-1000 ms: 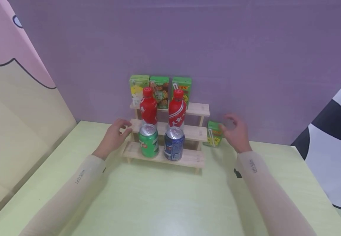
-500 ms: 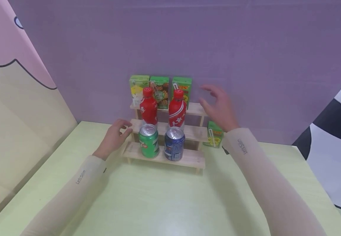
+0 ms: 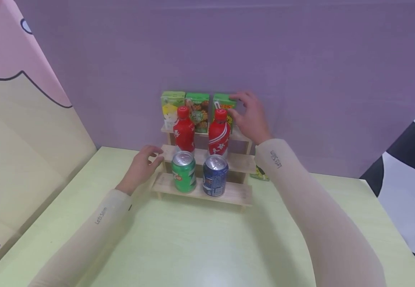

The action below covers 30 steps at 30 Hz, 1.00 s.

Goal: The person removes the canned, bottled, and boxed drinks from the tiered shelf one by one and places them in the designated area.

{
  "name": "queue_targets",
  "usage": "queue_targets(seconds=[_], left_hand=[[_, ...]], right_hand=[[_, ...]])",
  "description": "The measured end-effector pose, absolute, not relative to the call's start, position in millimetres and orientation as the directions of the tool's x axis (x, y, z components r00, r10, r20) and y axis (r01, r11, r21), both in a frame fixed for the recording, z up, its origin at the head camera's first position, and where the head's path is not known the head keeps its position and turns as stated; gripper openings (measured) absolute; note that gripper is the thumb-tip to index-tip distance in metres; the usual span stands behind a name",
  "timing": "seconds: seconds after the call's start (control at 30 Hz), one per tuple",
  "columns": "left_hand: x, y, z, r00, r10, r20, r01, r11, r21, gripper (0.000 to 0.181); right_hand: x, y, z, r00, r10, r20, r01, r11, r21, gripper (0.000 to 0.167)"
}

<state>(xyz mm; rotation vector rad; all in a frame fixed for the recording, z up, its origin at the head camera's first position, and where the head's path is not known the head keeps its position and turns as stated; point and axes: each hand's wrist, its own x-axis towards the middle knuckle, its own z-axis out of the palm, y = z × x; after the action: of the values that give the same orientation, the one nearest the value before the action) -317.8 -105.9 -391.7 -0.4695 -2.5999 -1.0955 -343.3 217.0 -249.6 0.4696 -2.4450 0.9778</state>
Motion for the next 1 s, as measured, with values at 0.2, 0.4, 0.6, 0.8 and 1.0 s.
queue_targets(seconds=[0.2, 0.4, 0.6, 0.8, 1.0], left_hand=[[-319, -104, -392, -0.916, 0.178, 0.359, 0.380, 0.671, 0.637, 0.027], [-319, -104, -392, -0.907, 0.183, 0.379, 0.398, 0.667, 0.630, 0.026], [-317, -105, -391, -0.900, 0.190, 0.393, 0.412, 0.662, 0.626, 0.026], [-316, -104, -390, -0.902, 0.188, 0.388, 0.410, 0.654, 0.636, 0.026], [-315, -104, -389, -0.914, 0.178, 0.364, 0.387, 0.647, 0.656, 0.027]], right_hand=[[-344, 215, -247, -0.840, -0.102, 0.533, -0.450, 0.680, -0.578, 0.028], [-343, 213, -247, -0.833, -0.077, 0.548, -0.468, 0.628, -0.622, 0.017], [-335, 223, -245, -0.830, -0.014, 0.557, -0.461, 0.580, -0.672, 0.014], [-321, 245, -235, -0.826, 0.016, 0.563, -0.434, 0.620, -0.654, 0.017], [-305, 278, -230, -0.827, 0.046, 0.560, -0.415, 0.624, -0.663, 0.017]])
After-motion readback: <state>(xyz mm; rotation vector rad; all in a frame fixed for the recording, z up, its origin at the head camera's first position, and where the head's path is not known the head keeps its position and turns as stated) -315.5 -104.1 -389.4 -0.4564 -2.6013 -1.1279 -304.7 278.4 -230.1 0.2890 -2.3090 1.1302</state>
